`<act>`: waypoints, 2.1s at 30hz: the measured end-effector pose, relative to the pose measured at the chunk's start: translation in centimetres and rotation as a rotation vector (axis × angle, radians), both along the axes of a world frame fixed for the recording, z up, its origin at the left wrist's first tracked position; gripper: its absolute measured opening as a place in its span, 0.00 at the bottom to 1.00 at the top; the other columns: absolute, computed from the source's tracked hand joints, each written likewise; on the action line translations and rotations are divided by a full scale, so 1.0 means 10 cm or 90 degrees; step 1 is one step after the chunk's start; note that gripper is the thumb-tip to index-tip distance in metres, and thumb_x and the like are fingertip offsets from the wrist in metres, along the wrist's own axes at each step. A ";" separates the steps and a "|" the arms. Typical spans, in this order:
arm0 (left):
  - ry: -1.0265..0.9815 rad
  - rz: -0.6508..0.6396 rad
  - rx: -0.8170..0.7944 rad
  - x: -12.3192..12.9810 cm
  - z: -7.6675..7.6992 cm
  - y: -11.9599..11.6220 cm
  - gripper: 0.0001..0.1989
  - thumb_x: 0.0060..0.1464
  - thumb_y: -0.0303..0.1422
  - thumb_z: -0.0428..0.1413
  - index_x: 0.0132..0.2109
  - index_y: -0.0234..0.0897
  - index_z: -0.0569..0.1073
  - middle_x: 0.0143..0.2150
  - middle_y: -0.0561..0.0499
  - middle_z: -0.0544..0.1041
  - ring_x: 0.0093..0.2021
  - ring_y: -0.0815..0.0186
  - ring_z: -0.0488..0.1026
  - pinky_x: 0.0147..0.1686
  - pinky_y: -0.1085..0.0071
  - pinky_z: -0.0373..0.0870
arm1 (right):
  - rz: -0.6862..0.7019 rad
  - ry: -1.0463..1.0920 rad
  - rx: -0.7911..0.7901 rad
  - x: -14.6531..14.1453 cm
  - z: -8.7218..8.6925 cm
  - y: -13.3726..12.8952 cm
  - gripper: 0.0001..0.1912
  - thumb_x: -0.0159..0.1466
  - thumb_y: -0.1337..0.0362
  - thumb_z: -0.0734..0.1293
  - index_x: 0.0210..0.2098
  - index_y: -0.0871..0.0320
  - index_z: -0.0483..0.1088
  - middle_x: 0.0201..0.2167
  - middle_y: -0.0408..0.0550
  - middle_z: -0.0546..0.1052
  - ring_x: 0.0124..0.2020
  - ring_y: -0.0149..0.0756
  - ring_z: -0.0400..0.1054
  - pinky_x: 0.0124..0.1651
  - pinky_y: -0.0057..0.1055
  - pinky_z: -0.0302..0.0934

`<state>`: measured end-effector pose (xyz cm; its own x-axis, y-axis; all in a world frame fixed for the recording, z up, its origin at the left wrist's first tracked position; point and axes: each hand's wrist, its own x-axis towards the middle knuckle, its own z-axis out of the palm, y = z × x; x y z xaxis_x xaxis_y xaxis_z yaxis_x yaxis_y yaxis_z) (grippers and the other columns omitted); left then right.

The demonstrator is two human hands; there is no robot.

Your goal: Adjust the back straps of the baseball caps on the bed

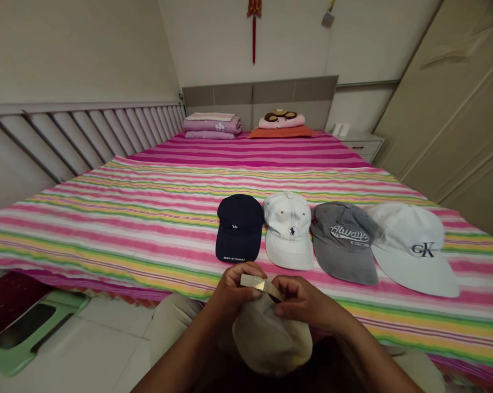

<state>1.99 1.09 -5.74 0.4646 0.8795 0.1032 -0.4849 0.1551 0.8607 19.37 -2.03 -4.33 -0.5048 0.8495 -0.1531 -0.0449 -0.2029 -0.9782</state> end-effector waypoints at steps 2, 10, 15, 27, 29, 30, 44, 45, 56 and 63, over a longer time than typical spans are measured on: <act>-0.003 -0.008 -0.013 0.00 0.00 0.01 0.12 0.30 0.27 0.65 0.29 0.35 0.75 0.31 0.53 0.72 0.29 0.72 0.66 0.29 0.75 0.60 | 0.037 0.001 -0.027 0.02 -0.02 0.01 0.16 0.46 0.58 0.72 0.25 0.62 0.63 0.20 0.36 0.59 0.22 0.23 0.49 0.24 0.23 0.43; 0.042 -0.047 -0.108 0.10 0.30 0.06 0.15 0.35 0.30 0.64 0.35 0.36 0.72 0.26 0.54 0.74 0.23 0.71 0.69 0.25 0.76 0.63 | -0.050 0.132 -0.135 0.04 0.41 -0.10 0.14 0.46 0.62 0.73 0.28 0.62 0.67 0.22 0.42 0.70 0.22 0.26 0.63 0.25 0.24 0.56; 0.030 -0.114 -0.016 0.27 0.74 0.12 0.20 0.38 0.33 0.63 0.42 0.37 0.71 0.31 0.52 0.75 0.27 0.71 0.71 0.27 0.76 0.64 | -0.144 0.194 -0.103 0.05 0.87 -0.26 0.10 0.49 0.64 0.72 0.26 0.59 0.67 0.21 0.41 0.71 0.19 0.26 0.64 0.22 0.23 0.56; 0.041 -0.178 -0.021 0.06 0.70 0.04 0.10 0.39 0.30 0.63 0.32 0.34 0.73 0.24 0.55 0.72 0.22 0.75 0.67 0.23 0.79 0.61 | -0.154 0.163 -0.048 0.11 0.52 -0.57 0.23 0.52 0.47 0.66 0.34 0.62 0.68 0.25 0.45 0.66 0.25 0.28 0.56 0.27 0.25 0.50; 0.022 -0.172 -0.030 0.01 0.66 0.05 0.14 0.35 0.31 0.64 0.33 0.34 0.73 0.24 0.54 0.73 0.21 0.74 0.67 0.21 0.79 0.61 | -0.158 0.129 -0.055 0.14 0.41 -0.56 0.20 0.50 0.49 0.68 0.28 0.62 0.68 0.21 0.43 0.66 0.21 0.27 0.55 0.24 0.25 0.48; 0.021 -0.174 -0.026 0.00 0.65 0.05 0.16 0.33 0.31 0.65 0.33 0.35 0.73 0.24 0.54 0.73 0.21 0.73 0.67 0.21 0.79 0.61 | -0.174 0.119 -0.058 0.15 0.37 -0.55 0.19 0.49 0.50 0.69 0.25 0.62 0.67 0.19 0.42 0.65 0.20 0.26 0.54 0.23 0.24 0.47; 0.172 -0.090 0.170 -0.08 0.68 -0.06 0.10 0.42 0.31 0.60 0.34 0.35 0.69 0.26 0.55 0.68 0.23 0.76 0.61 0.22 0.80 0.56 | -0.224 0.011 0.030 -0.04 0.55 -0.42 0.16 0.56 0.52 0.64 0.27 0.61 0.65 0.10 0.34 0.59 0.11 0.19 0.43 0.15 0.21 0.36; 0.182 -0.088 0.184 -0.07 0.68 -0.07 0.10 0.43 0.31 0.60 0.34 0.35 0.69 0.27 0.54 0.68 0.24 0.75 0.61 0.23 0.79 0.57 | -0.227 -0.004 0.030 -0.05 0.58 -0.40 0.16 0.55 0.52 0.65 0.27 0.60 0.65 0.10 0.34 0.59 0.11 0.20 0.43 0.15 0.21 0.35; 0.217 -0.103 0.245 -0.04 0.66 -0.09 0.12 0.42 0.32 0.60 0.36 0.35 0.67 0.29 0.52 0.67 0.26 0.73 0.61 0.24 0.77 0.58 | -0.194 0.022 0.025 -0.09 0.67 -0.30 0.14 0.54 0.55 0.66 0.23 0.59 0.63 0.10 0.33 0.55 0.13 0.21 0.40 0.15 0.23 0.34; 0.274 -0.029 0.357 -0.01 0.64 -0.06 0.11 0.42 0.33 0.60 0.35 0.34 0.70 0.30 0.49 0.71 0.28 0.69 0.66 0.26 0.73 0.61 | -0.177 0.018 0.043 -0.09 0.70 -0.23 0.14 0.53 0.56 0.67 0.21 0.60 0.63 0.12 0.34 0.55 0.14 0.21 0.40 0.16 0.24 0.34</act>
